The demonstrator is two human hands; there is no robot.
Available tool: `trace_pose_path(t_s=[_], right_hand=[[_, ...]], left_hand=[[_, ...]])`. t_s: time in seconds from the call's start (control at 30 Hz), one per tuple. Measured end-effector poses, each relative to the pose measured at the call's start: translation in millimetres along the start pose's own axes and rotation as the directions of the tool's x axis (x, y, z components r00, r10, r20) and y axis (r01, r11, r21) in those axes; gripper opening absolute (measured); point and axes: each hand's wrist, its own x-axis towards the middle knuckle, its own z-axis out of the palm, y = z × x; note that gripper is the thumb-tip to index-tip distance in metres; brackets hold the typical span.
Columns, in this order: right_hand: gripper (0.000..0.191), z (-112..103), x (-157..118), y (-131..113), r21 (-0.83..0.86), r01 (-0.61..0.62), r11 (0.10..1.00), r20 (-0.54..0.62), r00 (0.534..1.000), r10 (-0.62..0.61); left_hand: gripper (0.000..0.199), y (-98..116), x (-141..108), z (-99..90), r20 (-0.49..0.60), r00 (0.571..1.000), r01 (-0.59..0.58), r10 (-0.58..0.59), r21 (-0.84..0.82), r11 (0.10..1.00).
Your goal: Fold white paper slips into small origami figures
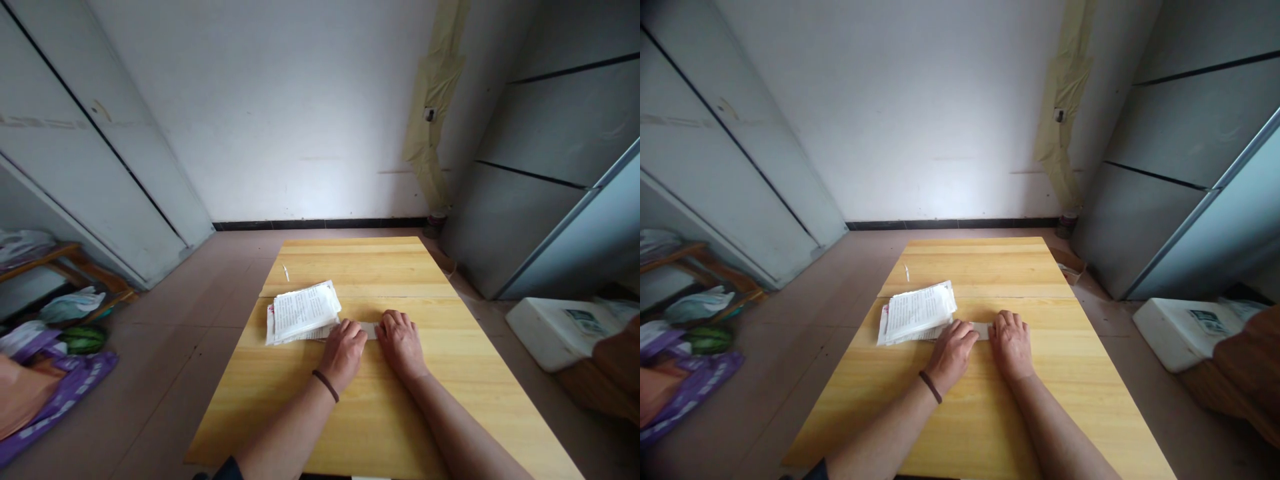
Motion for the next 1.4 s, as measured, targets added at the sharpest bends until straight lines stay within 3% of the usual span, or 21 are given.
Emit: trace_pose_path(t_s=[0.13, 0.43, 0.6, 0.73, 0.87, 1.1, 1.4], right_hand=[[0.01, 1, 3, 0, -0.046, 0.004, 0.999, 0.004, 1.0, -0.004], [0.015, 4, 24, 0, -0.124, 0.021, 0.992, 0.04, 0.999, -0.016], [0.02, 4, 22, 9, 0.016, 0.0, 1.0, 0.016, 1.0, -0.001], [0.03, 0, 10, 19, 0.12, 0.162, 0.979, -0.008, 0.987, -0.162], [0.04, -6, -4, 16, 0.073, 0.358, 0.931, 0.085, 0.928, -0.363], [0.052, -5, -10, 12, -0.002, 0.388, 0.922, 0.208, 0.902, -0.38], [0.048, -5, -15, 20, -0.041, 0.361, 0.932, 0.177, 0.92, -0.349]], left_hand=[[0.015, 4, -2, -5.3, 0.013, 0.998, -0.063, 0.065, -0.073, 0.995], [0.007, 3, 9, 5.2, 0.054, 0.998, -0.018, 0.017, 0.014, 1.0], [0.013, 1, 7, 5.2, 0.049, 0.999, -0.014, 0.014, -0.008, 1.0], [0.014, 1, 6, 6.6, 0.044, 0.999, -0.002, 0.003, -0.038, 0.999], [0.017, 1, 5, 7.8, 0.046, 0.999, 0.008, -0.006, -0.051, 0.999], [0.033, 3, 4, 4.8, 0.079, 0.997, 0.027, -0.023, -0.055, 0.998], [0.031, 5, -2, 2.2, 0.031, 0.994, 0.103, -0.105, 0.054, 0.993]])
